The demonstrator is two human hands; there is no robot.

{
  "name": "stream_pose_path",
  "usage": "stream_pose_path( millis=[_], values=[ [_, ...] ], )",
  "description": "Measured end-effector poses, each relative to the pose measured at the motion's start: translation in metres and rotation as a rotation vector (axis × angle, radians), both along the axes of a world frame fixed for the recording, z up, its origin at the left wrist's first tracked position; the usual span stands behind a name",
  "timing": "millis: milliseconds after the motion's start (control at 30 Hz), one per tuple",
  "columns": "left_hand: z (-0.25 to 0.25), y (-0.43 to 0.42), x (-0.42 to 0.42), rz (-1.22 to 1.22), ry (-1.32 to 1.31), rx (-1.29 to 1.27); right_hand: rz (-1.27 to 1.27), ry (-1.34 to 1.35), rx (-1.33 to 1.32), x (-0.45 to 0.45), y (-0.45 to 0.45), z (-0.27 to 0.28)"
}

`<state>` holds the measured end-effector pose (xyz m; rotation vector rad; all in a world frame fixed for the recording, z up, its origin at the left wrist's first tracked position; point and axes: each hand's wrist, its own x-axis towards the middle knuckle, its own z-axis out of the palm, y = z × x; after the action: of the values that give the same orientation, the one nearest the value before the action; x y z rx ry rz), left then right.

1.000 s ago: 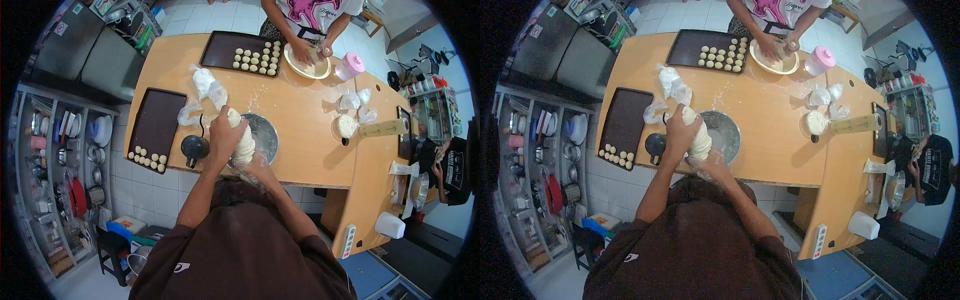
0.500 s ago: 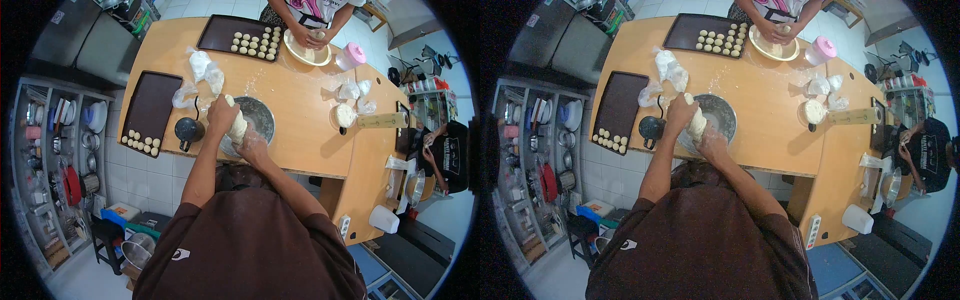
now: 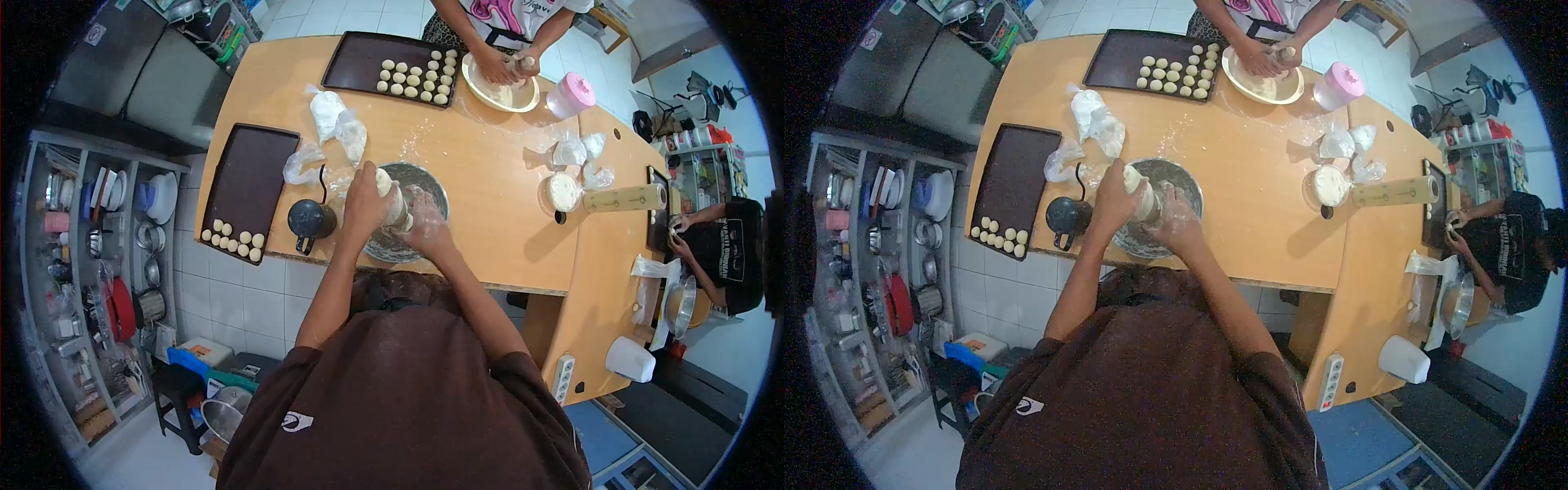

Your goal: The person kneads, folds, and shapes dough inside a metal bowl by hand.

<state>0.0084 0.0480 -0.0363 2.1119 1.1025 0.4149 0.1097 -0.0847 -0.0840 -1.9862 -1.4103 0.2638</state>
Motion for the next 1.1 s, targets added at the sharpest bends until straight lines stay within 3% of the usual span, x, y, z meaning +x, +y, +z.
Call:
stream_pose_path(
  millis=[133,233,333,433,533,633,767,867,967,1100],
  values=[
    [0.010,-0.007,-0.008,-0.049,-0.074,-0.140,0.128,0.382,-0.211,0.018,-0.013,0.025],
    [0.000,-0.013,-0.011,-0.047,-0.082,-0.160,-0.092,0.751,-0.192,0.016,-0.017,0.035],
    [-0.013,-0.027,-0.014,-0.043,-0.082,-0.073,-0.143,0.414,-0.120,0.012,-0.018,-0.017],
    [-0.012,-0.036,-0.010,-0.055,-0.112,-0.034,-0.068,0.339,-0.112,0.005,-0.027,-0.030],
    [-0.011,-0.047,-0.006,-0.133,-0.115,0.103,-0.188,0.474,0.035,0.011,-0.033,-0.013],
    [-0.012,-0.054,0.004,-0.216,-0.073,0.222,-0.541,0.409,0.165,0.024,-0.038,0.035],
    [-0.015,-0.064,0.014,-0.317,-0.019,0.316,-0.689,0.456,0.056,0.041,-0.056,-0.016],
    [-0.022,-0.066,0.009,-0.341,-0.019,0.311,-0.630,0.520,0.000,0.027,-0.055,-0.042],
    [-0.029,-0.066,0.000,-0.335,0.001,0.334,-0.486,0.266,-0.018,0.018,-0.044,-0.030],
    [-0.036,-0.071,-0.011,-0.459,-0.034,0.388,-0.507,0.354,0.088,0.013,-0.027,-0.031]
  ],
)
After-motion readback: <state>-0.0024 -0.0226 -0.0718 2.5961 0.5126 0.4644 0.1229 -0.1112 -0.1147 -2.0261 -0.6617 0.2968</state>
